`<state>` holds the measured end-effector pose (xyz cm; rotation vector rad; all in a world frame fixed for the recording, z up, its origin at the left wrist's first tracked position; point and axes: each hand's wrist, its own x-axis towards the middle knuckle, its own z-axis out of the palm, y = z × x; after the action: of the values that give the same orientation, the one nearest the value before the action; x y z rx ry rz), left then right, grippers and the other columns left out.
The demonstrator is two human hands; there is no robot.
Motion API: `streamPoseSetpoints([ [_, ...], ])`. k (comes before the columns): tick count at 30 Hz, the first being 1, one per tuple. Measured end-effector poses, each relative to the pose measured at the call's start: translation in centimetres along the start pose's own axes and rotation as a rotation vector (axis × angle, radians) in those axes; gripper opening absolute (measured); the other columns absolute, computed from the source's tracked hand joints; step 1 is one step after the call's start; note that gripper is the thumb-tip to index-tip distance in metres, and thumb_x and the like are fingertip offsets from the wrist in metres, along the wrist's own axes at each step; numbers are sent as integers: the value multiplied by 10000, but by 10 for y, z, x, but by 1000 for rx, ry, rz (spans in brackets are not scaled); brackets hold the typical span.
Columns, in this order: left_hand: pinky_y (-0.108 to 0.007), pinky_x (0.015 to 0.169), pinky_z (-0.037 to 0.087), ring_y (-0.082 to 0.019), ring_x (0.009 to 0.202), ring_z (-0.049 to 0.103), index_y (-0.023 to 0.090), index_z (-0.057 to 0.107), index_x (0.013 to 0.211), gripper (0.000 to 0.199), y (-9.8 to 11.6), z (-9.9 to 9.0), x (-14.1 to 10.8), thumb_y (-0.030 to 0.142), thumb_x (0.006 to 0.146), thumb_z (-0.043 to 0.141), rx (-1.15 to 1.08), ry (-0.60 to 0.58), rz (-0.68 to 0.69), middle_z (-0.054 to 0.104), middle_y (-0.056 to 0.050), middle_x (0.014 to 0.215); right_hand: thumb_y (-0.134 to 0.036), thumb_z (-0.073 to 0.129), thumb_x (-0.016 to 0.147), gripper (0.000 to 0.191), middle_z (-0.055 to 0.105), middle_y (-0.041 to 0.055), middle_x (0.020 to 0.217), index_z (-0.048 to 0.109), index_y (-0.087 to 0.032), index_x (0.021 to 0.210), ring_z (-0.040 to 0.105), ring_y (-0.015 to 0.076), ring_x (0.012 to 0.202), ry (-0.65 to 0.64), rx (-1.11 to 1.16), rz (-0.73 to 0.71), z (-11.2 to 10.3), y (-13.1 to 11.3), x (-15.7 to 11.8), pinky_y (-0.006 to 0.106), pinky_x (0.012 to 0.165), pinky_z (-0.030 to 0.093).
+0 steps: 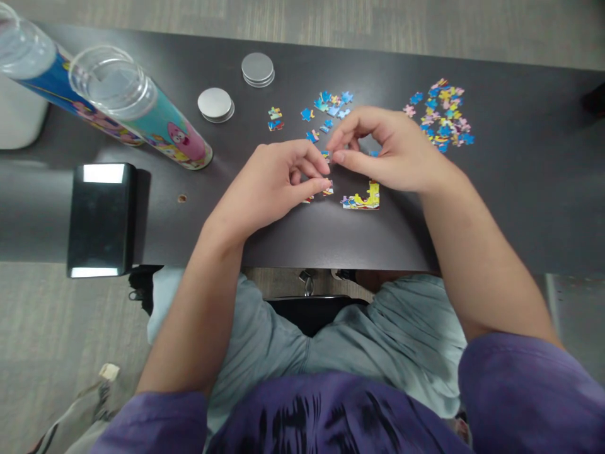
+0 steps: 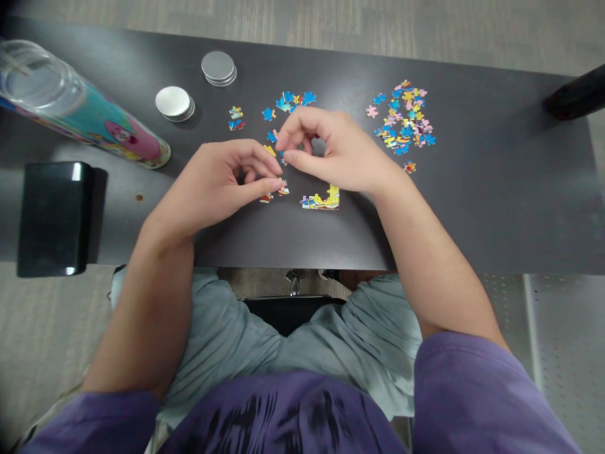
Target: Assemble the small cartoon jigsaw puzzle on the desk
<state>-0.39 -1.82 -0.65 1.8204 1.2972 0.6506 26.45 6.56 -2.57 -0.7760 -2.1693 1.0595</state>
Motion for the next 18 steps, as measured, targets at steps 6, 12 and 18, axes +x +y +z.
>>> streamPoseSetpoints([
  [6, -382, 923, 611, -221, 903, 772, 291, 954, 1106, 47, 6, 10, 3, 310, 1081, 919, 103, -56, 20, 938, 13, 1062, -574, 994, 1036, 305, 878, 39, 1089, 806, -332, 1036, 717, 297, 984, 128, -47, 12, -9, 3, -1, 491, 966, 615],
  [12, -381, 901, 594, -220, 844, 762, 313, 995, 1093, 42, 6, 15, 8, 312, 1068, 962, 111, -80, 18, 893, 30, 916, -538, 971, 1055, 254, 887, 31, 1136, 811, -342, 1076, 726, 308, 1029, 91, -57, 30, -10, 1, -1, 506, 1010, 621],
  [18, -380, 910, 579, -222, 827, 772, 312, 1013, 1088, 28, 7, 18, 10, 310, 1069, 993, 121, -82, 27, 860, 38, 854, -507, 902, 1120, 179, 888, 31, 1176, 831, -346, 1154, 755, 306, 1075, 69, -80, 23, -13, 3, -2, 519, 1062, 620],
])
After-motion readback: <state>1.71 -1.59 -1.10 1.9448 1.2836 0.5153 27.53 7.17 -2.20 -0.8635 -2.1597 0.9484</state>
